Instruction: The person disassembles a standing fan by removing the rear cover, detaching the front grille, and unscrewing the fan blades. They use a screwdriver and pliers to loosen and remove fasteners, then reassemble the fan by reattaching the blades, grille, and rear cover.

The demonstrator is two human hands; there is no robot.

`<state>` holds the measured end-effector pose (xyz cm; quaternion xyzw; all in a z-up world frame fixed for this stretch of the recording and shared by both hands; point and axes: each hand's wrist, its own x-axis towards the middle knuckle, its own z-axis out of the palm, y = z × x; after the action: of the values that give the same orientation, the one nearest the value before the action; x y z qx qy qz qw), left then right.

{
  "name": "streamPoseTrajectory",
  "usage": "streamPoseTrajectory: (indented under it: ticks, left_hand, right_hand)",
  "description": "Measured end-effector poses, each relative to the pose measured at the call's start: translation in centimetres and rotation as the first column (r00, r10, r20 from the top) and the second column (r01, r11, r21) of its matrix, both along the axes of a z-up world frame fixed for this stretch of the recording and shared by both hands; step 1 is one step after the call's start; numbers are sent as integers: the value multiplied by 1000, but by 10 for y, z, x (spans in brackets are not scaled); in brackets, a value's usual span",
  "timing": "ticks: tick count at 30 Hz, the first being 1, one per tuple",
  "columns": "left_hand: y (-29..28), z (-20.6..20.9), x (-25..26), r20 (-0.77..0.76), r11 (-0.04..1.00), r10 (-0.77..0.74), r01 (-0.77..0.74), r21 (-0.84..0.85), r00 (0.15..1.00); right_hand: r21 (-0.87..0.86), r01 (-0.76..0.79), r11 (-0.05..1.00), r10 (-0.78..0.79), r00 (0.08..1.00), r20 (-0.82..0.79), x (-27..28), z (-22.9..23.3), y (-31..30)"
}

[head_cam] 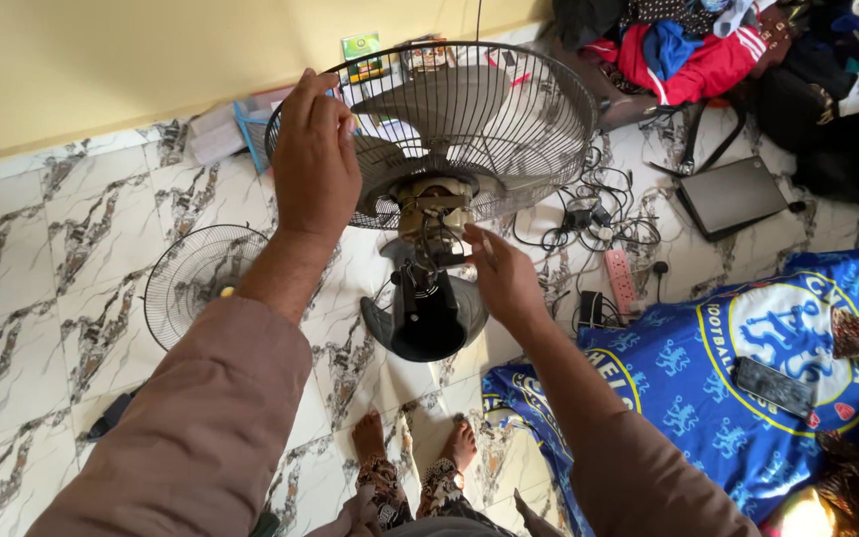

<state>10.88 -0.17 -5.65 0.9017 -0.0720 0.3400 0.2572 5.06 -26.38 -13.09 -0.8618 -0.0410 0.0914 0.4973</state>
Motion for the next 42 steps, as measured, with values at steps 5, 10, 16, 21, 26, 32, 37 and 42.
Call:
streamPoseTrajectory:
  ticks: [5,10,16,21,26,32,37,42]
  left_hand:
    - [-2,17,-7,4,995,-79,79,-66,997]
    - [-14,30,-31,-2,994,41,-41,-105,999]
    - [-47,1,-104,-406,777,3,-257,-574,914]
    - [-87,-66,-163,-691,413,-340,-559,-719,638]
    - [-121,-139,-199,-538,165,-601,-568,-807,591]
    - [-139,-210,-193,-527,78,-615,-620,-781,587]
    - [-127,-253,-183,-578,-46,-511,-691,-721,636]
    - [-113,-289,-167,-813,388,-267,-714,-583,518]
  right_hand:
    - [-160,-51,986,77,983,166,-16,9,-10]
    - [-29,76,997,-71,988,138,-41,12,-24]
    - [-196,232,953,-254,962,-96,-82,15,-28]
    - [100,190,977,-164,960,-226,-117,5,-15]
    - [54,67,996,-60,989,-136,-136,-22,-17]
    - [-35,135,990,-139,970,-200,-130,-69,-30]
    - [-191,345,919,-391,863,-320,-114,-119,-68]
    - [-506,168,846,-304,932,-198,-77,-170,-99]
